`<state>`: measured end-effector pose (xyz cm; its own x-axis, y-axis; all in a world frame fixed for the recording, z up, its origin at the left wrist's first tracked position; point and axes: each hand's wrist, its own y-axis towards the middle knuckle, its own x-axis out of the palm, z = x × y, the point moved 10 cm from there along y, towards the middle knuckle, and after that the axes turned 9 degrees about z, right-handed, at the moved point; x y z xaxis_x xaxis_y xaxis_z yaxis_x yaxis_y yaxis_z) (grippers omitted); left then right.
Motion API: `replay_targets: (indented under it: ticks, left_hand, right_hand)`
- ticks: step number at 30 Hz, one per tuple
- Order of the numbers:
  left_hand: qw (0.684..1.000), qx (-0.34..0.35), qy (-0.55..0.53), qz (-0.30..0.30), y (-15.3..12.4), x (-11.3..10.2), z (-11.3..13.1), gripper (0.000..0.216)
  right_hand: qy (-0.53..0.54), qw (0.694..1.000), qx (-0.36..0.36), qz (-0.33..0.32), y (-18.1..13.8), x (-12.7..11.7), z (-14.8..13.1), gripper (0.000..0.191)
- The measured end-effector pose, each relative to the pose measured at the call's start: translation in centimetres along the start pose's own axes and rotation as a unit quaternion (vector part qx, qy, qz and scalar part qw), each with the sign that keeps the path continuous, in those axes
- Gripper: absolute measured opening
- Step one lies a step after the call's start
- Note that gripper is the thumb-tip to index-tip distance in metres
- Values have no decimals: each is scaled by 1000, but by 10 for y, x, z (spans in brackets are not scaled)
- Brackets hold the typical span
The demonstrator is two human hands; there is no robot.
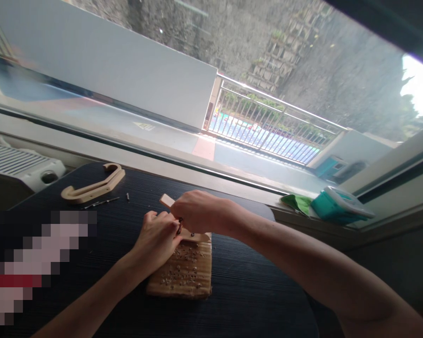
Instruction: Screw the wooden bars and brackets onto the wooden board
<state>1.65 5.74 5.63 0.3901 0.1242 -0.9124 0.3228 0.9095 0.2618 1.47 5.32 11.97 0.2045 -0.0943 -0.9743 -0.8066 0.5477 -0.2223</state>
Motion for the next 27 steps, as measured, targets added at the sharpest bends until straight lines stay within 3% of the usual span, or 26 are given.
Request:
replay_targets:
  ticks: [15,22,27]
  left_hand:
    - [1000,0,-8,0,0,4,-6,12]
    - [1000,9,-10,20,1,-1,0,22]
    - [1000,7,-4,27,0,-4,2,15]
  right_hand:
    - [-24,999,23,-17,0,-5,2,21]
    - [4,998,66,-7,2,-5,11,36]
    - [5,999,36,-32,-8,-15,4,30]
